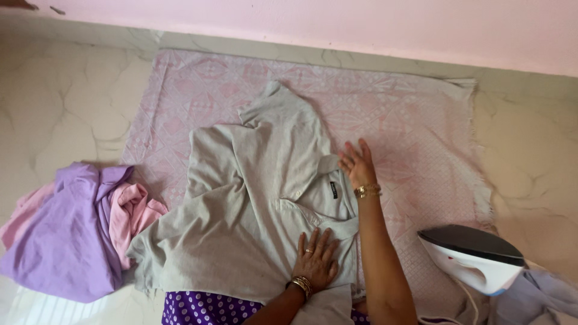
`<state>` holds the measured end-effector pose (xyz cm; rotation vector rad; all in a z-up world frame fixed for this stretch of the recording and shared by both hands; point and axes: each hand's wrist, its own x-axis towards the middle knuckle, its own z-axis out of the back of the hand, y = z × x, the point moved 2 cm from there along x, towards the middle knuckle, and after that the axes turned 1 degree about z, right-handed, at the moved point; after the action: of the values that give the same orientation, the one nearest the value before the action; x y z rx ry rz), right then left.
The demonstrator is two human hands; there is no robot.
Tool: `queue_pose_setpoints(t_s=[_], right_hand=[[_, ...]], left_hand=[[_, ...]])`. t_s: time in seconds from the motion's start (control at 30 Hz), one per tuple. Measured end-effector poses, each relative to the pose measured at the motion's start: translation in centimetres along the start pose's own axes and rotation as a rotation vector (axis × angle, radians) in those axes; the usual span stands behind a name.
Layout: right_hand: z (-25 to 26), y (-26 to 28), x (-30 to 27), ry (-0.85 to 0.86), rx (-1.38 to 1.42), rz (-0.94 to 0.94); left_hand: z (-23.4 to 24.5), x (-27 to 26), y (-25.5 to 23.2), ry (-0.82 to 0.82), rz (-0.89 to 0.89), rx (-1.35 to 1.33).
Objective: The person irons a light-colored shirt laid out on a patterned cloth on the floor. They use a handheld electric iron to smooth the fabric, adjusting the shirt's position and ironing different sections including the body and collar.
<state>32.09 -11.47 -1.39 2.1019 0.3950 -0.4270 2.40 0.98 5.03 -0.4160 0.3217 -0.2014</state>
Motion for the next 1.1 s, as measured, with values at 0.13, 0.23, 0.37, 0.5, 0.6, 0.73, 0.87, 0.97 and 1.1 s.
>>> queue_pose_setpoints(t_s=[0.13,0.23,0.37,0.5,0.6,0.73,0.87,0.97,1.1], right_hand=[[-0.4,-0.3,2.5,0.084,-0.056,0.086],[0.9,-0.7,2.9,0.104,0.232,0.028],[0.8,-0.4,1.7,0.137,0.191,0.107],[-0.2,1.3,-1.1,0.106,0.104,0.221],[0.9,2.0,-5.8,0.107,0.036,0.318],[6.0,-0.8,-16.3,0.072,-0.162,0.301],[13.0,-4.3,-26.2,-0.131,-0.268,0.184],[18.8,-4.2,-30.5,-0.454,-0.191,0.254],[24.0,-1.1,-34.2,-0.855,-0.222,0.613]], left_hand=[[-0.7,0.1,0.3,-0.023,0.0,-0.009],[-1.2,0.3,0.5,-0.039,-0.009,0.0],[-1.3,0.1,0.5,-0.094,-0.022,0.042],[-1.1,0.5,0.2,-0.044,0.001,0.036],[-0.8,0.1,0.3,-0.074,-0.011,0.042],[-0.8,0.1,0.1,-0.102,-0.021,0.059],[-0.1,-0.1,0.1,-0.054,-0.002,0.081],[0.0,-0.1,-0.1,-0.04,0.013,0.079],[-0.1,-0.4,-0.4,-0.059,0.01,0.144]])
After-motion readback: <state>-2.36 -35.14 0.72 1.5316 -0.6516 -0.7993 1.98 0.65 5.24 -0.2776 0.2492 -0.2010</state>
